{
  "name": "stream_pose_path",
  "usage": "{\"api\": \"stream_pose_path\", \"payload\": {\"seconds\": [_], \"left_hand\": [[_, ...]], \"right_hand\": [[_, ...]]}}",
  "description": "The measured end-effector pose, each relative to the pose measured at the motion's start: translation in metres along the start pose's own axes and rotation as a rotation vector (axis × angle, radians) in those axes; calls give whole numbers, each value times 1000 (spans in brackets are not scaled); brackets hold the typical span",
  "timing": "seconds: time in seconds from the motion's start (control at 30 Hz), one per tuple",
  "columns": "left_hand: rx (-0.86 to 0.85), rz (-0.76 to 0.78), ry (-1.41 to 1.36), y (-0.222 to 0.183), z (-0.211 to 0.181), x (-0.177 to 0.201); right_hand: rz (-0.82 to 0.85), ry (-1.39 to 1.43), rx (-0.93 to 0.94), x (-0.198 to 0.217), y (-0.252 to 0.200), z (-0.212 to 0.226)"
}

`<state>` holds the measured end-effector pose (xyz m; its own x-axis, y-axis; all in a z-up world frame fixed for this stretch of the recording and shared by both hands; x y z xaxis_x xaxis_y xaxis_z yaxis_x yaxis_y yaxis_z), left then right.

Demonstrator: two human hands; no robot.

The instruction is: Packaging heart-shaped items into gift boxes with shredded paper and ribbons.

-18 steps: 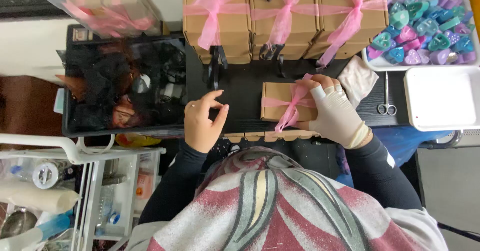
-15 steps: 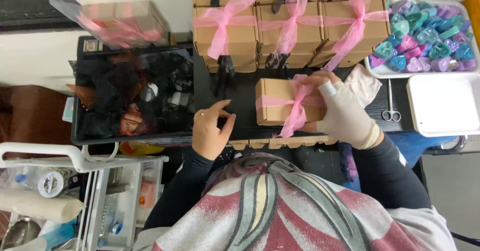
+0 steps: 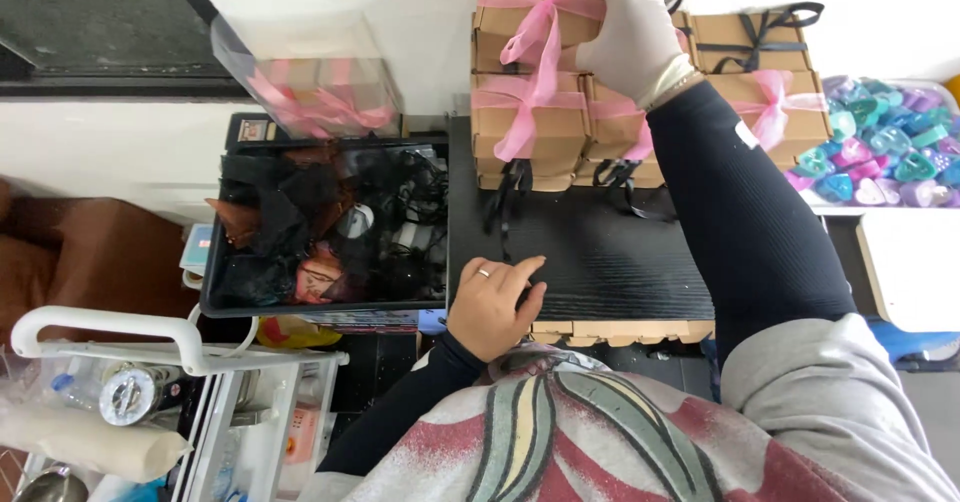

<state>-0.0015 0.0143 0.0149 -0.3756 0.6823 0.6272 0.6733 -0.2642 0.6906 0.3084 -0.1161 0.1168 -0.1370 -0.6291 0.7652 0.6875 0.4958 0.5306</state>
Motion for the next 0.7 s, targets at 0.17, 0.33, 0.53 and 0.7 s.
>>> {"api": "stream_pose_path", "payload": {"seconds": [0.17, 0.33, 0.53, 0.7], "left_hand": [[-31, 16, 54, -1, 3, 1], [-47, 13, 53, -2, 2, -1], [20, 33, -5, 1, 3, -7], [62, 73, 46, 6, -1, -15]], "right_hand": [[109, -7, -73, -14, 12, -2], [34, -129, -27, -34, -3, -29], [-52, -106, -94, -4, -29, -9], [-64, 69, -86, 65, -105, 55]]}}
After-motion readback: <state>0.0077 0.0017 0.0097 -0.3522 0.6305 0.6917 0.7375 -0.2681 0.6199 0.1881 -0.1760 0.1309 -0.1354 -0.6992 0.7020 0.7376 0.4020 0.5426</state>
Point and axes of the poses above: each hand's wrist, its own y-axis towards the middle knuckle, its own x-axis out of the back of the hand, z = x × y, the point moved 1 cm from there along y, towards the middle knuckle, and after that the axes turned 15 degrees about -x, right-handed, at the moved point
